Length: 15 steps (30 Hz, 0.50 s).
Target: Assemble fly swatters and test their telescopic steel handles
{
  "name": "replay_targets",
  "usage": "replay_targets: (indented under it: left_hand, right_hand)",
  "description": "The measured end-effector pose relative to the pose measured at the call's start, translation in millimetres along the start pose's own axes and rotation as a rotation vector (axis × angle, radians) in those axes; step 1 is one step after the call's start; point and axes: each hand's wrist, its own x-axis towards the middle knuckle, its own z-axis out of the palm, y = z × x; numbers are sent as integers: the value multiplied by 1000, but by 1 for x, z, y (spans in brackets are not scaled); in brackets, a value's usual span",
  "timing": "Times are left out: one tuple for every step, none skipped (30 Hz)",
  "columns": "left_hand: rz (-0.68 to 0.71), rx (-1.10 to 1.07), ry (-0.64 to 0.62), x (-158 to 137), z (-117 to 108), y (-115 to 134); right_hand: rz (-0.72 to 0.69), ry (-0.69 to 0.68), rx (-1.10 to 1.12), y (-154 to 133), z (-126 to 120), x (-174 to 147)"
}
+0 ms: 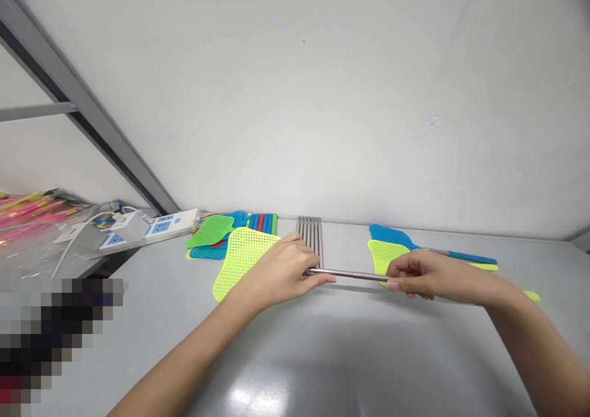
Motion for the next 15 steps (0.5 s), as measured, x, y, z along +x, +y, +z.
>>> replay_targets:
  left_hand:
    - [-15,-3,0,-1,-1,-2]
    - [-30,-5,-2,-1,-2,-4]
    - [-44,-6,-6,-2,-3,-6]
    - [-56,-7,-10,-2,-3,-7]
    - [-64,-7,-17,-3,-2,-8]
    - [-66,-6,-22,-3,-2,-9]
    - [-62,-1,-26,-4,-1,-9]
    - [-54,9,-27,-4,-1,-9]
    - [-39,22,-27,-4,-1,-8]
    - [-21,38,-23,-4,0,-7]
    - [0,55,-16,-4,0,-6]
    - [18,76,-7,-3,1,-5]
    - [35,96,2,-3,1,-3]
    - [49,114,10,-3,2,-2]
    - [58,128,16,-3,2,-1]
  right_hand:
    - [11,13,-1,4,-3,-1]
    - [25,26,-2,8,-6,-1]
    - [40,31,-9,12,-8,-2]
    - [51,31,-15,15,-10,-2]
    - [59,26,-12,18,-12,-3]
    - [62,21,-10,20,-13,-4]
    - [63,17,-10,20,-14,-5]
    - [58,17,-12,20,-15,-7]
    - [47,21,-17,19,-15,-8]
    - [31,26,-24,17,-16,-9]
    - [12,33,-28,15,-16,-11]
    - [-4,38,-30,13,-17,-12]
    - [-14,42,-31,12,-18,-13]
    - [-16,46,-33,11,-18,-14]
    - [-15,51,-37,10,-18,-14]
